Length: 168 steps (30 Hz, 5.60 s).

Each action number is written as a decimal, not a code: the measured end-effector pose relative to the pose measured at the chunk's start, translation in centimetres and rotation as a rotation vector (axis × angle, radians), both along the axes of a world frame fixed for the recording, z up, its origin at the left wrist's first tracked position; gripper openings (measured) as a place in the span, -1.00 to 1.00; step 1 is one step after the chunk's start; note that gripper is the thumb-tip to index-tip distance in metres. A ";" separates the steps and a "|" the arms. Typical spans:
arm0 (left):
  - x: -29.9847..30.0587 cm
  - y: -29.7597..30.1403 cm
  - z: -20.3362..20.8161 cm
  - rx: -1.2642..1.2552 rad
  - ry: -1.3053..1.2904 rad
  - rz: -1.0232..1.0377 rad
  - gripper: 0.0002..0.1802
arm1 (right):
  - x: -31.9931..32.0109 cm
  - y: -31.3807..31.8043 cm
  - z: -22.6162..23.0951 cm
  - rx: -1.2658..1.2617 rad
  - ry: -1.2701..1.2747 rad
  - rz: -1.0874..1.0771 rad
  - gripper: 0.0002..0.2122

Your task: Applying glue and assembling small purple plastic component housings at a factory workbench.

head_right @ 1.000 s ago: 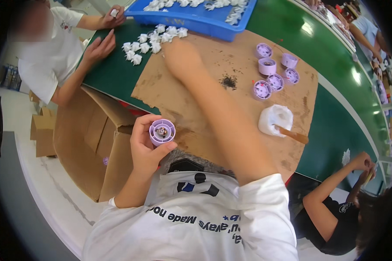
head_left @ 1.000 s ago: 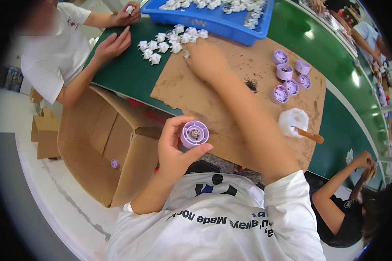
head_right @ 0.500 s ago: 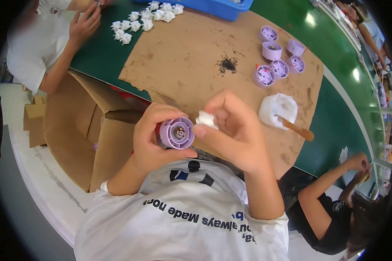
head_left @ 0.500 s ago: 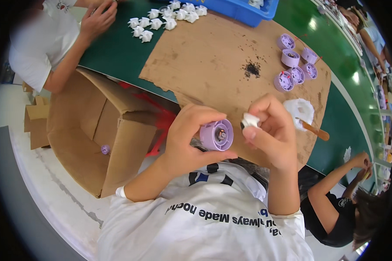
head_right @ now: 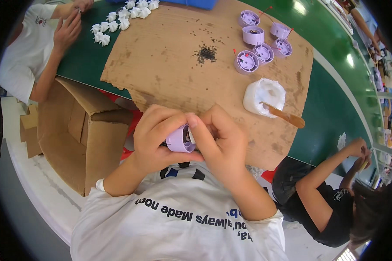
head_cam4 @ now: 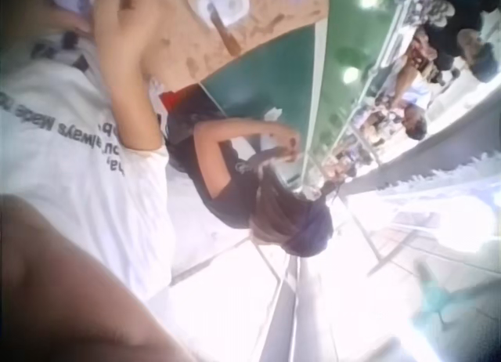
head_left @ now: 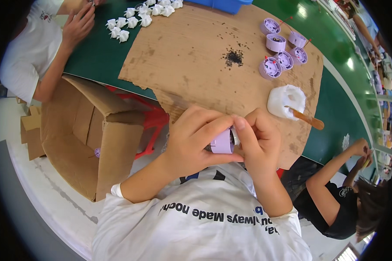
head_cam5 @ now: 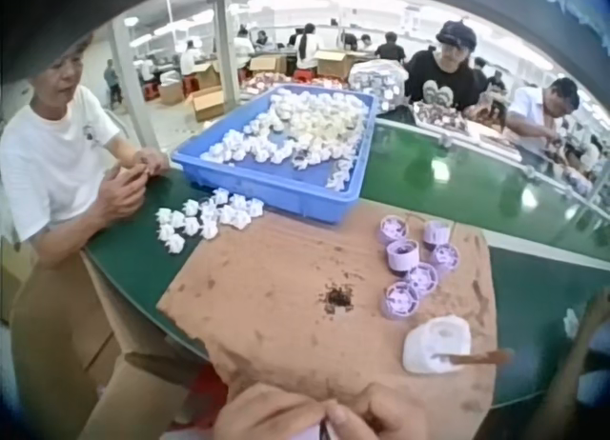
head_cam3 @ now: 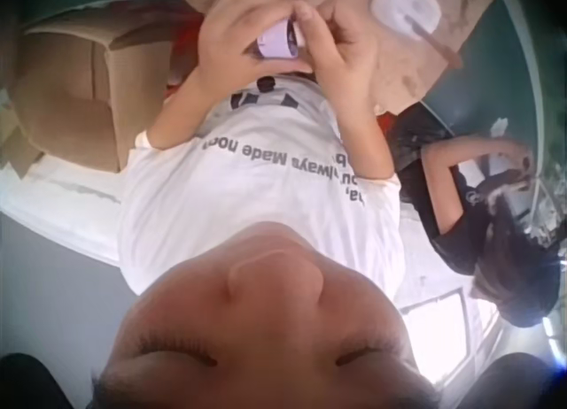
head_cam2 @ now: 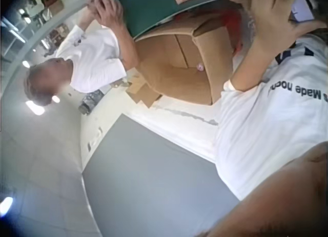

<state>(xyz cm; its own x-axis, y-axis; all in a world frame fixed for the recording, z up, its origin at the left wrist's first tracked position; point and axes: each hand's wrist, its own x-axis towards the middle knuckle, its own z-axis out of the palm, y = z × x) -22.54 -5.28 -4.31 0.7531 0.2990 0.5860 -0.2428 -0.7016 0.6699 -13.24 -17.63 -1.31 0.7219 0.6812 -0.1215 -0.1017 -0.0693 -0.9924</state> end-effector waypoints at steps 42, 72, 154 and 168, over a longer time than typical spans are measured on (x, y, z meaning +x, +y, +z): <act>6.9 0.2 3.1 0.013 0.019 -0.253 -0.04 | 3.3 -12.0 2.9 0.285 -0.492 -0.092 -0.35; 5.7 -1.2 2.9 -0.660 0.389 -0.127 -0.51 | 7.3 -8.3 4.3 -0.352 -0.665 -0.370 -0.91; 4.7 -3.1 1.2 -0.625 0.236 -0.504 -0.39 | 4.0 -11.4 0.9 0.173 0.034 -0.349 -0.98; 5.6 -3.4 0.4 -0.508 0.501 -0.507 -0.34 | 7.3 -10.8 2.9 -0.161 -0.653 -0.617 -0.95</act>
<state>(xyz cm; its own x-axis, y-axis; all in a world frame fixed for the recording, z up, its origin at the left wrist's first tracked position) -16.93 -8.71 -3.87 0.9993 -0.0065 0.0376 -0.0381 -0.1769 0.9835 -5.91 -28.44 1.57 0.9111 0.1614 0.3793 0.4120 -0.3314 -0.8487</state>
